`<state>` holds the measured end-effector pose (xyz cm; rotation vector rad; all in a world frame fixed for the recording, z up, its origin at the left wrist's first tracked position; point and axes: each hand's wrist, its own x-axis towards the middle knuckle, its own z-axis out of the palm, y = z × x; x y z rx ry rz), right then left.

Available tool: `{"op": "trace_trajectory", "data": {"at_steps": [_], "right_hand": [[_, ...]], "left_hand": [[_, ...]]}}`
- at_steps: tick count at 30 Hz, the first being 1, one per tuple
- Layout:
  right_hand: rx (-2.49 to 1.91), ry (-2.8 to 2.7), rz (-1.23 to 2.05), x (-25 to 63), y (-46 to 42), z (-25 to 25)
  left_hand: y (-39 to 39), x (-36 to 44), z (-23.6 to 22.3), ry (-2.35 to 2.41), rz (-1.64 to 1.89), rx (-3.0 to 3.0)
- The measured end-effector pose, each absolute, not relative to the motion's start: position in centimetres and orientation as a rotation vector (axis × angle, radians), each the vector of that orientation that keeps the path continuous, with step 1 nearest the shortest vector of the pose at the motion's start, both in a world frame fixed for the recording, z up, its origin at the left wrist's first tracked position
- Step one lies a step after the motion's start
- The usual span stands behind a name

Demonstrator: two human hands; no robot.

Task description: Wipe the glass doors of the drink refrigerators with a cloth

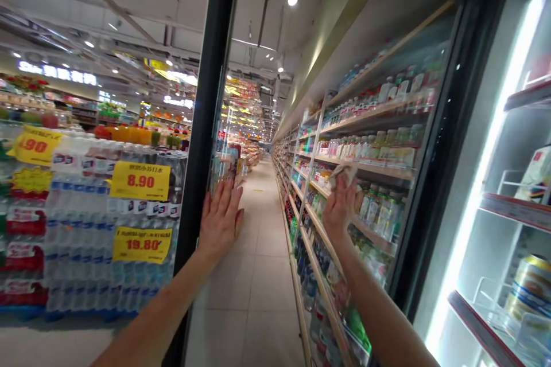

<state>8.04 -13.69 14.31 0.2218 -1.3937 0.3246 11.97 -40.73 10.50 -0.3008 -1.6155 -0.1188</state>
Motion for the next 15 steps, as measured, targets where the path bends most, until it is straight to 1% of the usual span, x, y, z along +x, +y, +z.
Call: {"op": "trace_trajectory", "data": {"at_steps": [4,6,8,12,14,15], "right_hand": [[0.707,-1.577,0.039,9.8,-18.3,7.8],[0.89,-1.593,-0.075,10.2,-19.7,5.9],[0.834,-1.556,-0.056,9.8,-19.1,7.5],[0.285,-1.423,0.277,7.9,-14.7,16.5],[0.215,-1.401,0.341,7.7,-14.1,19.1],[0.259,-1.411,0.32,7.9,-14.6,19.3]], "left_hand": [[-40.8,11.8,10.4,-1.62,-0.12,-0.295],[-40.9,11.7,10.3,-1.626,-0.127,-0.306],[-41.0,11.6,10.2,-1.627,-0.133,-0.314],[-41.0,11.7,10.3,-1.626,-0.142,-0.317],[-40.9,11.8,10.5,-1.623,-0.144,-0.32],[-40.8,11.8,10.5,-1.62,-0.144,-0.321]]}}
